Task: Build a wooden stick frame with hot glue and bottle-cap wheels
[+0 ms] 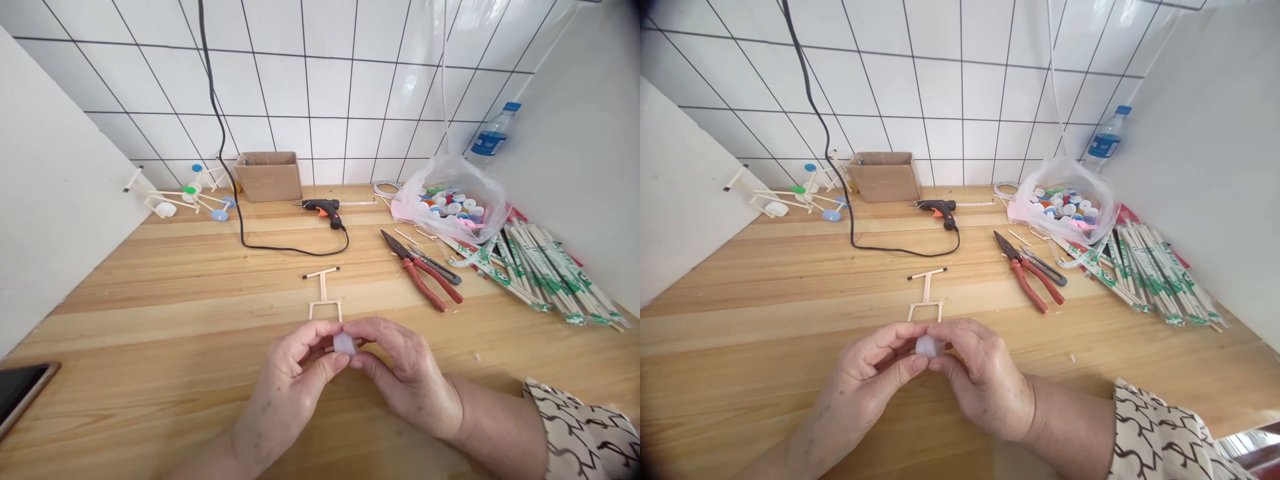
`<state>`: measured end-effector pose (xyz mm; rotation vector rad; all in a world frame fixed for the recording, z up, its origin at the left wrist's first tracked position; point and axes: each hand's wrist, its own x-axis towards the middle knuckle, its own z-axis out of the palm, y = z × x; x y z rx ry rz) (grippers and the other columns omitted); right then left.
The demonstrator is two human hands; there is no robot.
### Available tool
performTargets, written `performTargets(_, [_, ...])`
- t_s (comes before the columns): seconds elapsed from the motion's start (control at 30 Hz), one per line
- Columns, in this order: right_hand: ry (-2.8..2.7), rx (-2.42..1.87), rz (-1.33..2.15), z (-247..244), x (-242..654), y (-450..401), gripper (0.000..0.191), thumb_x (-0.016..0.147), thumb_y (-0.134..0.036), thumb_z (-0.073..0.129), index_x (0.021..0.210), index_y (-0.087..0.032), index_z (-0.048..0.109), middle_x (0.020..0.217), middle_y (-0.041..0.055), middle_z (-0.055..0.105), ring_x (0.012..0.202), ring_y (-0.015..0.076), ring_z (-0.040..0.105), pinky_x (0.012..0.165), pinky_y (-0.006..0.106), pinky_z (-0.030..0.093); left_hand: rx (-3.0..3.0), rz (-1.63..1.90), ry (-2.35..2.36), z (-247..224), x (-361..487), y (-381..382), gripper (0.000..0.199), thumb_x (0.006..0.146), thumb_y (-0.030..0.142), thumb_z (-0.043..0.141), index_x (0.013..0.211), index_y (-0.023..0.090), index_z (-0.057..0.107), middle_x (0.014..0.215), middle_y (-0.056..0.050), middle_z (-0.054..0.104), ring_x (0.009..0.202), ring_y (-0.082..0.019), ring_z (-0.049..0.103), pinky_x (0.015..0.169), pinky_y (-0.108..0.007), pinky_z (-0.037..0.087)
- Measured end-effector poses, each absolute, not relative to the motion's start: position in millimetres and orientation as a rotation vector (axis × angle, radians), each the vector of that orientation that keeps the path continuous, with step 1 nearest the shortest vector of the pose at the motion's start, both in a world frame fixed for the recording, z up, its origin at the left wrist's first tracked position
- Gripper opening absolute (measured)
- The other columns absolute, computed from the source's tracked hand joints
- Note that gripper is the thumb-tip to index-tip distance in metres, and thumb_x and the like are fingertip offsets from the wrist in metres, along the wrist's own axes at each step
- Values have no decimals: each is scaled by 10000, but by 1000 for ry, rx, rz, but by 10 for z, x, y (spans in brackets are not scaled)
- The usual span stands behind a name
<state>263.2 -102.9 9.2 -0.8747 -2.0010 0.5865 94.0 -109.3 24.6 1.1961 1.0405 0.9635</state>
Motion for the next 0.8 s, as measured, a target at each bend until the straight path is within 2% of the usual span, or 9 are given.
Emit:
performTargets(0.33, [-2012,-890,561,95,2623,-1062,288,863,-97,530,1126,-212,533,923,58,703,805,169,671,726,288,572,1289,970,1063,223,946,-1116,186,791,144,595,953,188,675,915,-25,737,836,-181,672,767,-262,542])
performTargets(0.6, [-2023,-882,709,113,2660,-1029,327,860,-110,559,1174,-194,522,980,72,695,851,173,659,766,316,568,1306,900,1008,252,910,-1074,179,843,184,563,1005,179,639,1000,-52,720,937,-197,662,839,-276,518])
performTargets(0.8, [-1971,-909,840,118,2654,-1015,308,846,-104,575,1142,-184,550,972,57,694,844,158,653,781,306,560,1307,879,1020,291,912,-1079,181,848,193,566,1014,182,636,1021,-55,716,964,-200,652,848,-266,510])
